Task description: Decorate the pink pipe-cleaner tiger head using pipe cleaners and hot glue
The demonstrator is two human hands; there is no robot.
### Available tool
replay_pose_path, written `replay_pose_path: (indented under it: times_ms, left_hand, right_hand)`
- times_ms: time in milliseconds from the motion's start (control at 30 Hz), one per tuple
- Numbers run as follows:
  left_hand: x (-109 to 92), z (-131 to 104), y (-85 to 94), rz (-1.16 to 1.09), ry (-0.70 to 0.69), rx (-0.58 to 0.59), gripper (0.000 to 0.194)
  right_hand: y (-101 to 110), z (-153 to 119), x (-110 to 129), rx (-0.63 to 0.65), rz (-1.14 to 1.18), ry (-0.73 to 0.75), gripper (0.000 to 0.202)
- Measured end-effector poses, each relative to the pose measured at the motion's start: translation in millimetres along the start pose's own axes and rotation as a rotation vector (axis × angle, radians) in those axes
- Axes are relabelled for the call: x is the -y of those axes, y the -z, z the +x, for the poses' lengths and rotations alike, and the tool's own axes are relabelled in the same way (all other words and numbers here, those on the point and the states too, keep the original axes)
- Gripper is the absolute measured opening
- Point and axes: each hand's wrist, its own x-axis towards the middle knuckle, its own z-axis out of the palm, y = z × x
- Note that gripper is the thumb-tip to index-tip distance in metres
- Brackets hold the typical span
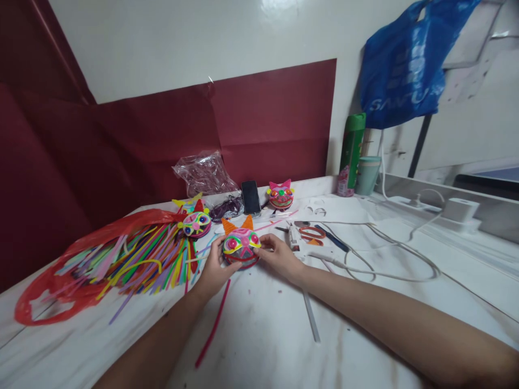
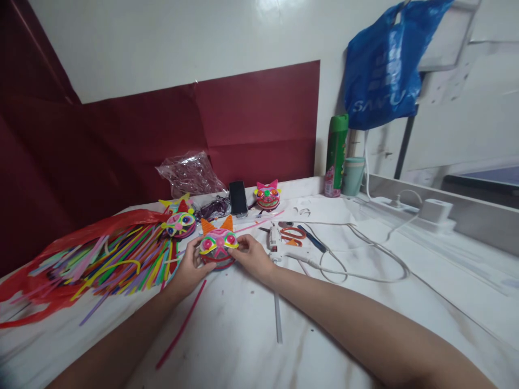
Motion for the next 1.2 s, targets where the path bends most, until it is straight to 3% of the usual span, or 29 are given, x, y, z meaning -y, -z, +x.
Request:
replay_pose_path:
  times_ms: [400, 700, 1200]
  left_hand:
    - [-6, 4, -12.0, -0.046, 0.052, -0.023, 0.074]
    - [5, 6, -5.2, -0.058, 0.04, -0.032, 0.075]
    - [18, 8, -1.5, -0.013, -0.01, -0.069, 0.072]
  right_hand:
    - [2, 2, -2, -0.039, -0.123, 0.057, 0.032]
    - [3, 0, 11, 0.024, -0.031, -0.015, 0.031]
    - [-1, -4, 11, 0.043, -0.03, -0.015, 0.028]
